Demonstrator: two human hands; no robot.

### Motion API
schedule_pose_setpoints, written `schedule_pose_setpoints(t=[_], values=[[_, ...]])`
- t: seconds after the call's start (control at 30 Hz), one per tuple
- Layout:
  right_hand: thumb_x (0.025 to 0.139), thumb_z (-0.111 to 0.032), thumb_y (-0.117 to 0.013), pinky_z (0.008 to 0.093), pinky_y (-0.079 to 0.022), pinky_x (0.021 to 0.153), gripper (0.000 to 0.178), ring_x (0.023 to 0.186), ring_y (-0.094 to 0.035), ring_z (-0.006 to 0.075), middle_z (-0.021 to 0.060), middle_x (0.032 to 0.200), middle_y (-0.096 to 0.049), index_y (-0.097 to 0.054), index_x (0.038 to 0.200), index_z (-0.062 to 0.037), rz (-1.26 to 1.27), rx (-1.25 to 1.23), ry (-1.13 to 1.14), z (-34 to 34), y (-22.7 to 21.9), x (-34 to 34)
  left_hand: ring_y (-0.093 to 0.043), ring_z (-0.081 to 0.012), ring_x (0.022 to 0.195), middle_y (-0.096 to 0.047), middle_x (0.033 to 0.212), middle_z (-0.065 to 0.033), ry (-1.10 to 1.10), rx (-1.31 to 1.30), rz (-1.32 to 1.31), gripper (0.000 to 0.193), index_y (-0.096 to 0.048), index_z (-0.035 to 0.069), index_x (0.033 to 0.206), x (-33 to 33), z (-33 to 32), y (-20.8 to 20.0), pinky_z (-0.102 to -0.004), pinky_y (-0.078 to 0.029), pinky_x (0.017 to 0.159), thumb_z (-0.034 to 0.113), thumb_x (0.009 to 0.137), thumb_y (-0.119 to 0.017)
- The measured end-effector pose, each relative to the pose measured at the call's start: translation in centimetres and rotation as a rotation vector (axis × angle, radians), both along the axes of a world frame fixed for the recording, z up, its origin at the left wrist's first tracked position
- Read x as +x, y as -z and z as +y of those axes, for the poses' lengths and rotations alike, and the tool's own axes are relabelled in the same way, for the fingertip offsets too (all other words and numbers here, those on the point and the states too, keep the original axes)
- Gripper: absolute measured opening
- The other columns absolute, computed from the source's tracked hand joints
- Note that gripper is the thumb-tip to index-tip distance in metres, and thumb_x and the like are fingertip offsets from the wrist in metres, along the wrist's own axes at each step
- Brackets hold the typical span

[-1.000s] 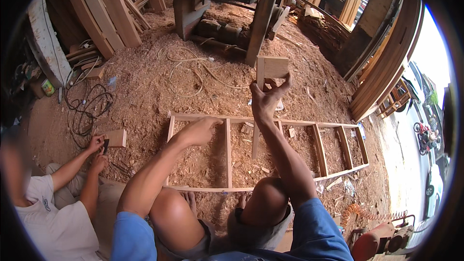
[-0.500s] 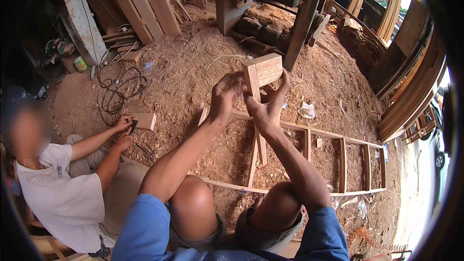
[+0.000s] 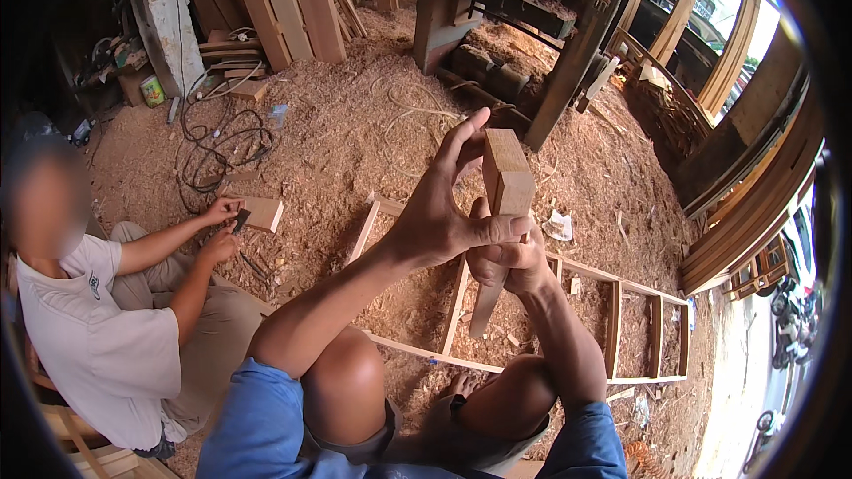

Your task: The person sits on the floor and assembles a wooden frame by hand, fitting small wooden blocks into the frame structure. Another person sits nearby sanding a separate piece of wood. The camera wearer repeatedly picks up, inspects, and places wooden blocks into the frame.

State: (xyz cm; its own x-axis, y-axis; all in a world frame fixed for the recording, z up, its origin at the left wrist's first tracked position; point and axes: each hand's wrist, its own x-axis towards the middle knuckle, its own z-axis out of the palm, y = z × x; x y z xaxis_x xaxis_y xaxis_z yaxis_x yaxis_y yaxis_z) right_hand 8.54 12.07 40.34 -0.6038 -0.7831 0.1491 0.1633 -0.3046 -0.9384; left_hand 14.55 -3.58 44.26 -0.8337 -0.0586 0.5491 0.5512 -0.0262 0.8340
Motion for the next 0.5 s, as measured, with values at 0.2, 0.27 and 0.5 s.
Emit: schedule_pose_setpoints(t=[0.2, 0.27, 0.5], values=[[0.077, -0.011, -0.070, 0.0266, -0.052, 0.052, 0.062, 0.064, -0.060, 0.0168, 0.0087, 0.088, -0.059, -0.042, 0.131, -0.0040, -0.242, -0.132, -0.271, 0.6, 1.2, -1.6, -0.050, -0.0350, 0.127, -0.053, 0.131, -0.0260, -0.260, -0.112, -0.013, 0.123, -0.017, -0.008, 0.151, -0.3, 0.4, 0.5, -0.0454, -0.037, 0.112, 0.049, 0.067, -0.087], [0.081, -0.013, -0.067, 0.0282, -0.048, 0.041, 0.052, 0.050, -0.056, 0.0186, 0.0104, 0.071, -0.058, -0.044, 0.126, -0.0014, -0.242, -0.130, -0.283, 0.5, 1.4, -1.8, -0.054, -0.0353, 0.124, -0.055, 0.129, -0.0266, -0.267, -0.082, -0.069, 0.121, -0.017, -0.009, 0.150, -0.6, 0.3, 0.8, -0.0445, -0.040, 0.110, 0.049, 0.068, -0.086], [0.087, -0.048, -0.070, 0.0399, -0.059, 0.075, 0.078, 0.084, -0.069, 0.0278, 0.0186, 0.105, -0.064, -0.034, 0.140, -0.0044, -0.040, -0.031, -0.043, -0.1, 2.4, -2.1, -0.054, -0.0351, 0.123, -0.055, 0.128, -0.0251, -0.252, -0.002, -0.226, 0.118, -0.019, -0.005, 0.152, -1.7, -0.2, 2.2, -0.0471, -0.043, 0.108, 0.047, 0.070, -0.085]])
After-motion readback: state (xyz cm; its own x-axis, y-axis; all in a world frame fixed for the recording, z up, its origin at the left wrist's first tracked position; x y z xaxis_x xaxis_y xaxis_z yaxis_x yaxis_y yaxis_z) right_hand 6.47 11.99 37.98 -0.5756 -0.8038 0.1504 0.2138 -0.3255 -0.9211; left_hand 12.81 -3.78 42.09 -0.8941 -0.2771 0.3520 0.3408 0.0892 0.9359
